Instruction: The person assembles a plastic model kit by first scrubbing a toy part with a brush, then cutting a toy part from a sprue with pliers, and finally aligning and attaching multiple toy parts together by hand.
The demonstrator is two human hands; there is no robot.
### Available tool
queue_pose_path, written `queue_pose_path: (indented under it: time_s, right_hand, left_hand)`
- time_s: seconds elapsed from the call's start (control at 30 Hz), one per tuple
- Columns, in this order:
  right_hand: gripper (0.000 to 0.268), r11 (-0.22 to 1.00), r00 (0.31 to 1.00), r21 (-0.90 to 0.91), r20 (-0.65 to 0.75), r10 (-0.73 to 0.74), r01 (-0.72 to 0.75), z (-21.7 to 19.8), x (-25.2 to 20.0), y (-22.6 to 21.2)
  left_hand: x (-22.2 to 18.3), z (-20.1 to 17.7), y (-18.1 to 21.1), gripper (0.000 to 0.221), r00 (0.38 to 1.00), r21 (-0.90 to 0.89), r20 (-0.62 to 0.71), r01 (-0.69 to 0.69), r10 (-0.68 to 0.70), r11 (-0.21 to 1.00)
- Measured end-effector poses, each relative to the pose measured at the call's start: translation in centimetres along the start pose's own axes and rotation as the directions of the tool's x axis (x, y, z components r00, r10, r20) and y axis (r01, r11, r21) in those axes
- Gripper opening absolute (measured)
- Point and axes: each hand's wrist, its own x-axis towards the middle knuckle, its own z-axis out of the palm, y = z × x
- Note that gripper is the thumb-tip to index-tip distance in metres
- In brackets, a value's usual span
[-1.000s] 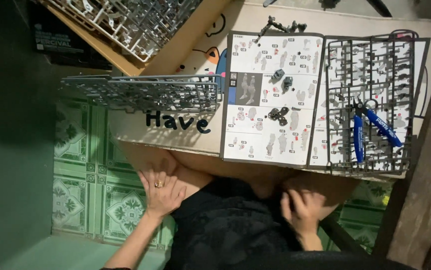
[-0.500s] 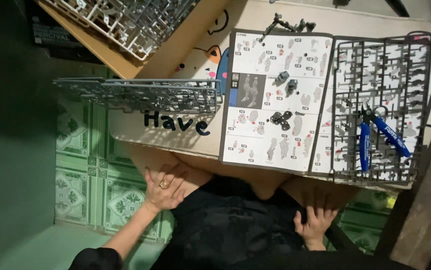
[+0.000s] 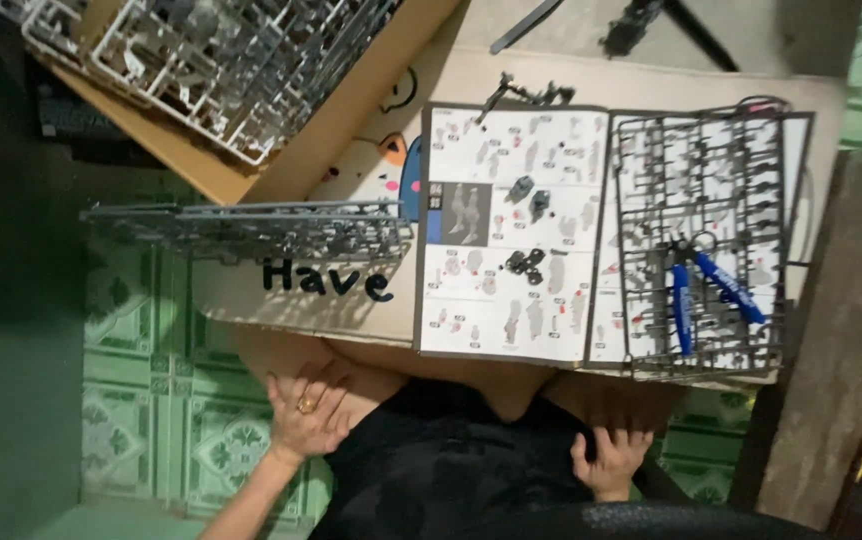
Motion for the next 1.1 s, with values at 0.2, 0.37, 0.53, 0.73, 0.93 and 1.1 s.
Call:
queue_pose_path:
  time_s: [0.2, 0.37, 0.53, 0.73, 0.93, 1.1]
  right_hand:
    - [0.029, 0.953, 0.987, 0.272, -0.119, -0.104, 0.134, -5.4, 7.8, -4.9]
    - [0.029, 0.918, 0.951, 0.346, -0.297, -0.09, 0.195, -10.9, 19.6, -11.9]
    - [0.034, 0.951, 0.961, 0.142, -0.011, -0.277, 0.275, -14.1, 30.5, -17.2]
    - [0.029, 0.941, 0.942, -0.087, 0.107, -0.317, 0.327, -10.9, 35.7, -19.3]
    - [0.023, 0.932, 0.927, -0.02, 0.111, -0.358, 0.362, -10.2, 35.0, -18.1]
    - [0.022, 0.909, 0.938, 0.238, -0.027, -0.346, 0.342, -12.7, 32.4, -16.4]
  left_hand:
    - [0.2, 0.0, 0.2, 0.029, 0.999, -0.009, -0.029, 0.018, -0.018, 1.0]
    - [0.3, 0.3, -0.2, 0.029, 0.996, 0.001, -0.092, -0.019, 0.019, 1.0]
    - [-0.1, 0.0, 0.0, 0.032, 0.993, -0.01, -0.117, -0.005, 0.003, 1.0]
    - [0.3, -0.2, 0.2, 0.03, 0.989, -0.014, -0.148, 0.022, -0.024, 1.0]
    - [0.3, -0.3, 0.4, 0.029, 0.99, -0.02, -0.131, 0.043, -0.045, 0.999]
    - [0.5, -0.3, 0.3, 0.028, 0.99, -0.018, -0.132, 0.046, -0.048, 0.999]
